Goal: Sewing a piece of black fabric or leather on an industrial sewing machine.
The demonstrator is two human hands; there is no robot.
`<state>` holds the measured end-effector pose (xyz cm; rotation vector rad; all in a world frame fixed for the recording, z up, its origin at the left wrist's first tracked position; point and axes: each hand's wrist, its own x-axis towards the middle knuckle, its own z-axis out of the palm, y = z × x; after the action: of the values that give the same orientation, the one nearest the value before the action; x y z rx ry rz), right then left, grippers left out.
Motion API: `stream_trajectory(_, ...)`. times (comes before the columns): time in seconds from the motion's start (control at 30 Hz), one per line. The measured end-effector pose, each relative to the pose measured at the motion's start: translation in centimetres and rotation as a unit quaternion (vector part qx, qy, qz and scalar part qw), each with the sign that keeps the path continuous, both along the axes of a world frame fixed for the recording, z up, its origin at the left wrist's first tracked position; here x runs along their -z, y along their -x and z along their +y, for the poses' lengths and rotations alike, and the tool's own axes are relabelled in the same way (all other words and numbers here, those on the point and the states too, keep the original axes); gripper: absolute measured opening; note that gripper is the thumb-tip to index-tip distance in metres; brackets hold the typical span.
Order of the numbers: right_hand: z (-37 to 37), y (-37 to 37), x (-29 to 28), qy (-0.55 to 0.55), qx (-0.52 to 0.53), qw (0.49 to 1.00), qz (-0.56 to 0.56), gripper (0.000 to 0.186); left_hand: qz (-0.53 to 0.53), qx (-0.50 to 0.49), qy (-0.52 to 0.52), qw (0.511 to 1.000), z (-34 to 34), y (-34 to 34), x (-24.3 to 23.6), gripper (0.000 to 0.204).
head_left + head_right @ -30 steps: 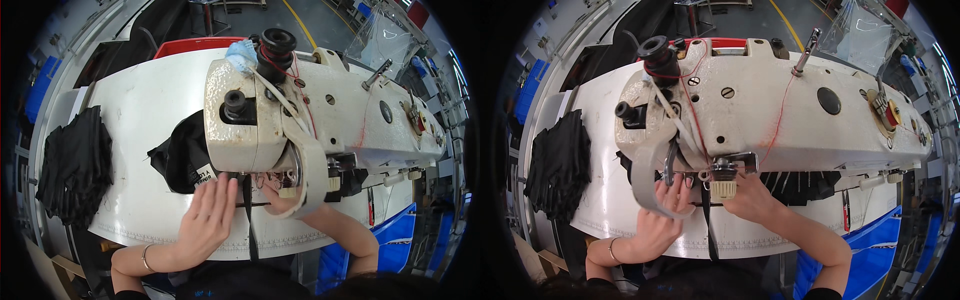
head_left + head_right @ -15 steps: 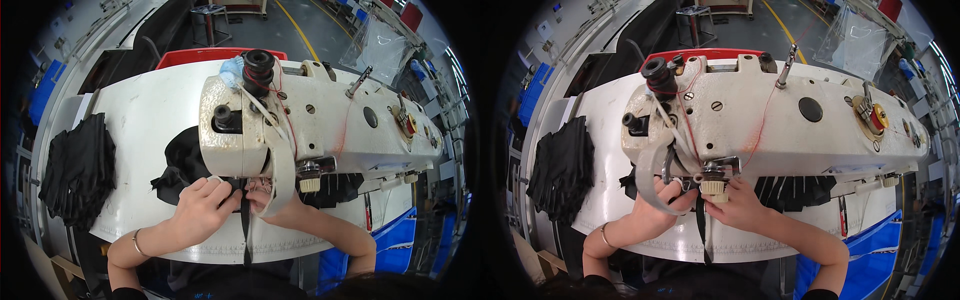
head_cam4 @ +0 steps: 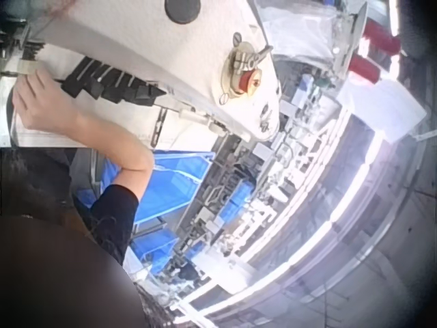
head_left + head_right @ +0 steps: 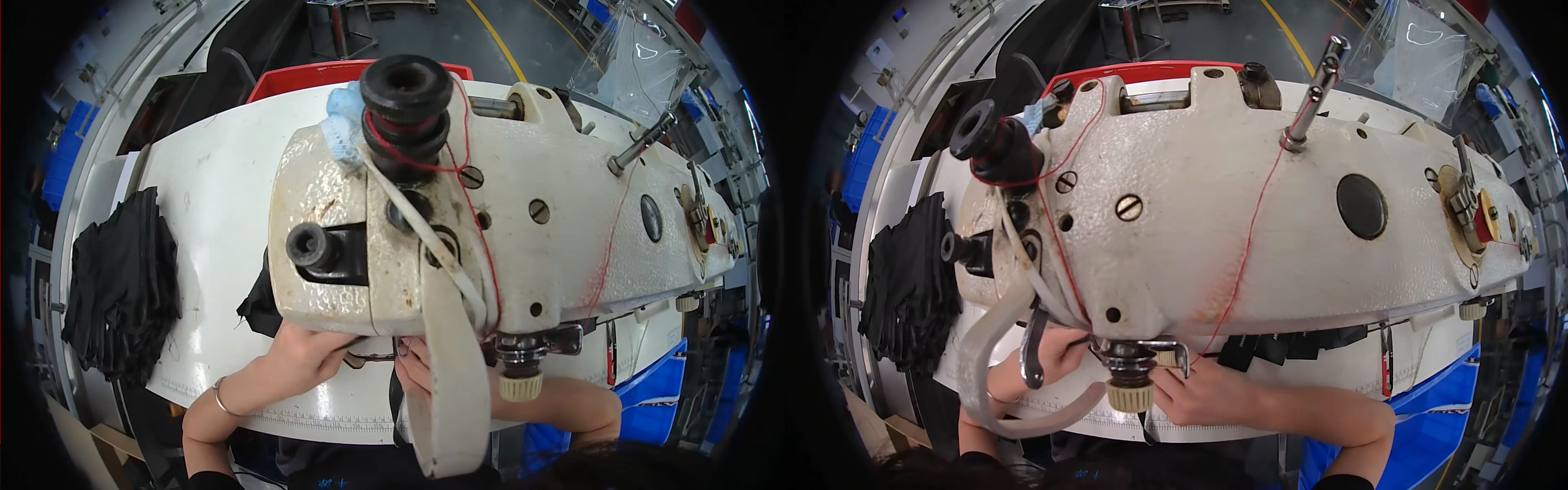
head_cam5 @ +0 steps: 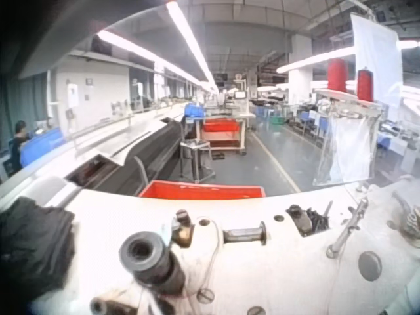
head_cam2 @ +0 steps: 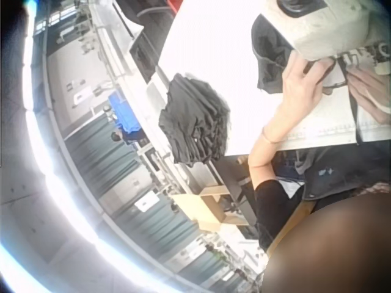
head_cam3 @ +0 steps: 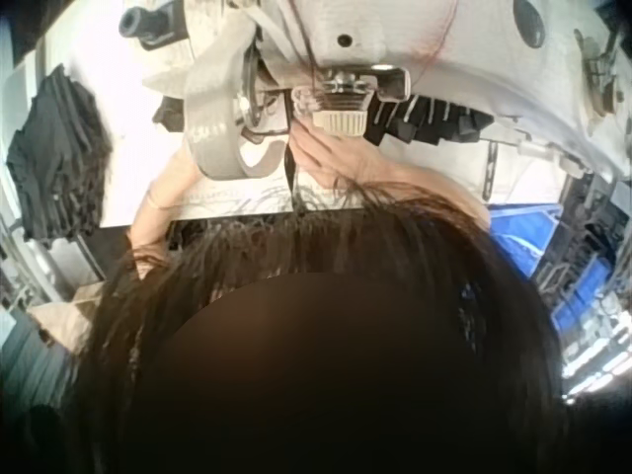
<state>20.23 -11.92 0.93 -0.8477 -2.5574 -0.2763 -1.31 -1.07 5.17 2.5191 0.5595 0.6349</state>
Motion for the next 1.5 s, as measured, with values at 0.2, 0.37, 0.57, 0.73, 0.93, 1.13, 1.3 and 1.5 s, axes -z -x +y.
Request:
stream_trajectory(0.2, -0.2, 0.8, -0.5, -0.052, 0.045, 0.997, 0.019, 0.01, 0.087, 0.078, -0.25, 0.961, -2.9, -0.5, -0.2, 0.031)
stream_trajectory(0.37, -0.5, 1.4, 0.3, -0.074, 0.114, 0.99, 0.045, 0.005, 0.069, 0.065, -0.245, 0.965, -3.0, -0.7, -0.1, 0.033)
stream_trajectory(0.57, -0.9, 1.0, 0.3, -0.026, 0.085, 0.996, 0.013, 0.012, 0.067, 0.069, -0.234, 0.967, -3.1, -0.4, 0.1, 0.034)
stream_trajectory(0.73, -0.1, 0.6, 0.3, -0.026, 0.095, 0.995, -0.014, 0.023, 0.055, 0.066, -0.211, 0.974, -1.8, -0.6, 2.3, 0.035)
stream_trajectory(0.93, 1.1, 0.5, 1.1, 0.376, 0.142, 0.844, 0.354, 0.019, 0.058, 0.071, -0.093, 0.991, 1.0, -0.9, 3.8, 0.042)
stream_trajectory(1.13, -0.9, -0.5, -1.1, 0.103, -0.02, 0.989, 0.106, 0.05, 0.197, -0.025, -0.261, 0.945, -2.2, -0.7, -2.8, 0.013)
stream_trajectory(1.3, -5.6, 2.5, -3.5, 0.509, -0.035, 0.733, 0.45, 0.038, 0.24, 0.226, -0.157, 0.931, -6.8, 0.5, -8.4, 0.011)
stream_trajectory(1.5, -7.9, 4.5, -4.3, 0.482, 0.1, 0.679, 0.545, 0.043, 0.175, 0.186, -0.165, 0.953, -9.3, 1.8, -5.4, 0.011)
